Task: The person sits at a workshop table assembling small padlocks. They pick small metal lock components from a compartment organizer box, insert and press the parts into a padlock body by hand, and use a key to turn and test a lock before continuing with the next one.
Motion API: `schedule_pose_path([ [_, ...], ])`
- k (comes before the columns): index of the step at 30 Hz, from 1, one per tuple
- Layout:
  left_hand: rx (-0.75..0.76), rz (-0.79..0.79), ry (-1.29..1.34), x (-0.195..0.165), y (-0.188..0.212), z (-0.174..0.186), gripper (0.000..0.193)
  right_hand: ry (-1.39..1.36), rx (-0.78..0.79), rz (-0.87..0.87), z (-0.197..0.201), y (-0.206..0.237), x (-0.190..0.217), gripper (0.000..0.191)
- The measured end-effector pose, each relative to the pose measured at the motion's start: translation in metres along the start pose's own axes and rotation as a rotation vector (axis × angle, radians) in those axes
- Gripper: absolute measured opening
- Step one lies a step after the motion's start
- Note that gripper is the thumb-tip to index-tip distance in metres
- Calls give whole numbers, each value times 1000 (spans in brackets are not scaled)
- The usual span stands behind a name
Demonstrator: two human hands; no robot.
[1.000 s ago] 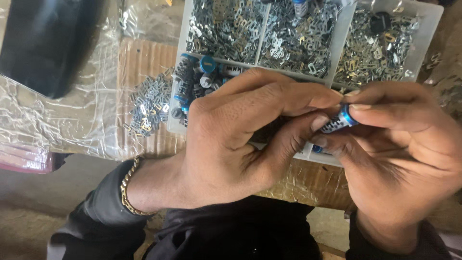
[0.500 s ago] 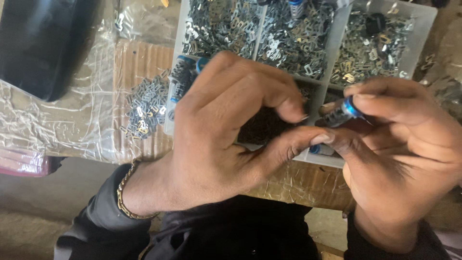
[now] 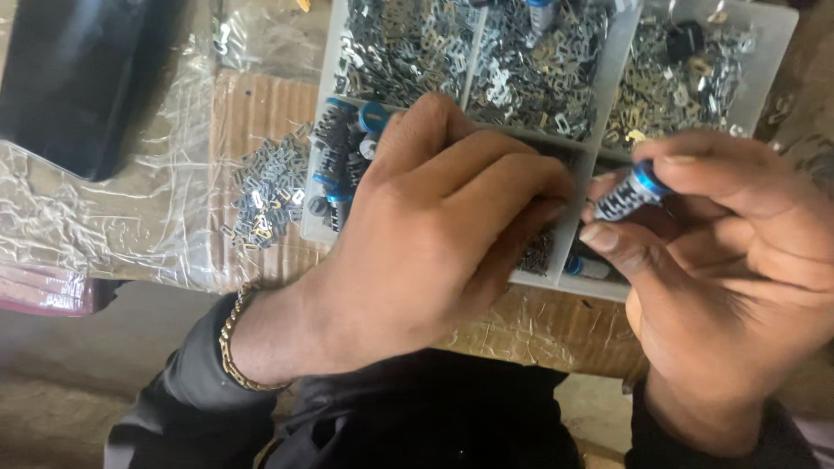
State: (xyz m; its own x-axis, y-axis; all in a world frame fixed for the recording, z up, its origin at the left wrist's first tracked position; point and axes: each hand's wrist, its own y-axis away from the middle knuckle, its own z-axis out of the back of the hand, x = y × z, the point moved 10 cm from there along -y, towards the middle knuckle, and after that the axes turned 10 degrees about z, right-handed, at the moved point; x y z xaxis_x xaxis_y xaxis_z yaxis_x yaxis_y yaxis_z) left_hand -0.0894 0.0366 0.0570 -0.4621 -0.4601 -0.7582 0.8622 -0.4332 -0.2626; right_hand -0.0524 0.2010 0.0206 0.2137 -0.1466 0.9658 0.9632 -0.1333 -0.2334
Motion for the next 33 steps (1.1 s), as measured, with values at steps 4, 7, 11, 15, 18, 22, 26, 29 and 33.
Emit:
schedule_pose_path([
  [4,18,109,220,7,5,0,12,60,55,48,-2,1,4,33],
  [7,-7,140,219,8,7,-1,13,85,78,49,-3,3,5,31],
  [11,-28,121,189,7,7,0,14,78,78,58,-2,4,4,29],
  [15,-25,127,196,6,5,0,14,35,102,77,-3,2,1,29],
  [18,-33,121,187,4,5,1,15,68,110,93,-2,1,1,29],
  [22,-27,89,170,1,4,2,18,210,100,82,-1,2,2,28],
  [26,-67,59,91,3,2,8,15,22,30,17,-1,3,2,30],
  [29,8,14,-247,4,-1,-7,16,7,19,22,-2,1,4,36],
  [33,64,22,-267,8,1,-13,18,1,8,12,-2,1,2,41],
])
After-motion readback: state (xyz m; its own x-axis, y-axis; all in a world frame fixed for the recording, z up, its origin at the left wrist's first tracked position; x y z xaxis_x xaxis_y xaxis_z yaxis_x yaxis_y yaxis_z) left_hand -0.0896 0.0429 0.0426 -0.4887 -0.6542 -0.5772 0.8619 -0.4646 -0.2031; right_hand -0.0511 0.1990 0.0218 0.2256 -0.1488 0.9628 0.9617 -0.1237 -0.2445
